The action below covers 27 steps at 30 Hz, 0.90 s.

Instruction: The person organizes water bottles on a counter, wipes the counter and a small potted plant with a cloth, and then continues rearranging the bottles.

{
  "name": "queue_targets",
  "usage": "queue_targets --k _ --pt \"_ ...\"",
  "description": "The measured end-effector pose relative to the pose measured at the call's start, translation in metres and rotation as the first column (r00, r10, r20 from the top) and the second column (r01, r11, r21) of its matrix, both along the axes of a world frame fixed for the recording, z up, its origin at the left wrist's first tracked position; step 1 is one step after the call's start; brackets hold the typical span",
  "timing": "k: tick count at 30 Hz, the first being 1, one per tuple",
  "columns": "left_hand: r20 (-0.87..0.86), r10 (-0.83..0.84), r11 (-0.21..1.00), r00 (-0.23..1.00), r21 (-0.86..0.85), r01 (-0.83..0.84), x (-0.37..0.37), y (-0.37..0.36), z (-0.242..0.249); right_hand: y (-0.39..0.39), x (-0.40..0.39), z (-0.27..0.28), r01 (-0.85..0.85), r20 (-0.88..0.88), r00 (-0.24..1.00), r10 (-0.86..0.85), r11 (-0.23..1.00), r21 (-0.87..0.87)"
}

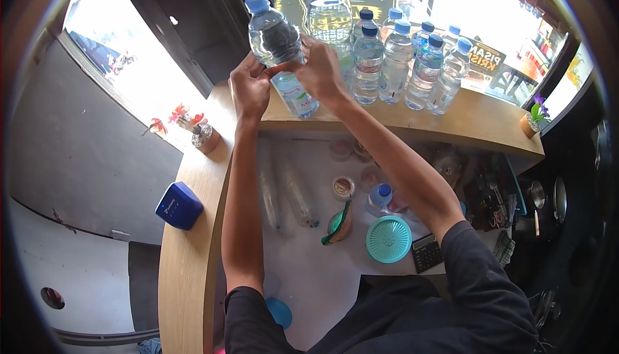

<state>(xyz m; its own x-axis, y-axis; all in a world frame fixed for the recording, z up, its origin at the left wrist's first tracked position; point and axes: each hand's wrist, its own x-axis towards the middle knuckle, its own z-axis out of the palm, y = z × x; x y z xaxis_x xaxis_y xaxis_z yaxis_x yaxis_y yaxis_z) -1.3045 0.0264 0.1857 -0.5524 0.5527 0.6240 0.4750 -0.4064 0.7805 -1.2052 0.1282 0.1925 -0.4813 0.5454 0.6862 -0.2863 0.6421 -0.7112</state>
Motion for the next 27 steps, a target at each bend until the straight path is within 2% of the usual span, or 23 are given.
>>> queue_targets --k 3,4,7,8,13,16,19,20,23,25,26,27 --pt "0.068 -0.067 0.997 0.995 0.054 0.064 -0.003 0.005 0.0 0.008 -0.007 -0.007 -0.006 -0.018 1.0 0.006 1.0 0.014" --pt "0.06 -0.05 0.999 0.997 0.025 0.048 -0.005 0.008 0.002 0.009 -0.008 -0.007 -0.008 -0.023 1.0 0.008 1.0 0.028" --pt "0.047 0.01 0.997 0.999 -0.076 -0.007 -0.005 0.005 0.002 0.005 -0.007 -0.003 0.032 0.106 0.994 -0.029 0.999 -0.025" --pt "0.053 0.024 0.989 0.998 -0.144 -0.016 -0.01 0.004 0.001 0.005 -0.007 -0.003 0.064 0.097 0.993 -0.064 0.998 0.01" --pt "0.011 0.043 0.987 0.999 -0.156 -0.041 -0.026 0.017 -0.01 0.0 -0.009 -0.015 0.172 -0.027 0.985 -0.17 0.981 0.091" --pt "0.02 0.058 0.99 0.998 -0.128 -0.055 -0.027 0.021 -0.014 0.003 -0.005 -0.019 0.137 0.026 0.99 -0.14 0.985 0.1" --pt "0.049 0.037 0.996 0.998 -0.081 -0.033 -0.023 0.022 -0.018 -0.003 0.009 -0.011 0.095 0.19 0.978 -0.088 0.995 -0.025" --pt "0.06 0.027 0.998 0.998 -0.065 -0.023 -0.022 0.022 -0.019 -0.005 0.011 -0.013 0.107 0.172 0.979 -0.105 0.994 -0.006" --pt "-0.06 0.156 0.971 0.986 -0.176 -0.164 -0.024 0.024 -0.024 -0.007 0.009 -0.033 0.146 0.085 0.984 -0.154 0.985 0.092" --pt "-0.048 0.131 0.986 0.99 -0.099 -0.135 -0.018 0.022 -0.031 -0.007 0.008 -0.053 0.183 -0.026 0.983 -0.182 0.961 0.209" --pt "-0.043 0.116 0.991 0.992 -0.059 -0.118 -0.013 0.022 -0.035 -0.008 0.01 -0.062 0.202 -0.006 0.978 -0.207 0.947 0.249" --pt "-0.036 0.155 0.982 0.987 -0.106 -0.158 -0.014 0.021 -0.044 -0.012 0.014 -0.07 0.22 0.015 0.972 -0.234 0.932 0.289"
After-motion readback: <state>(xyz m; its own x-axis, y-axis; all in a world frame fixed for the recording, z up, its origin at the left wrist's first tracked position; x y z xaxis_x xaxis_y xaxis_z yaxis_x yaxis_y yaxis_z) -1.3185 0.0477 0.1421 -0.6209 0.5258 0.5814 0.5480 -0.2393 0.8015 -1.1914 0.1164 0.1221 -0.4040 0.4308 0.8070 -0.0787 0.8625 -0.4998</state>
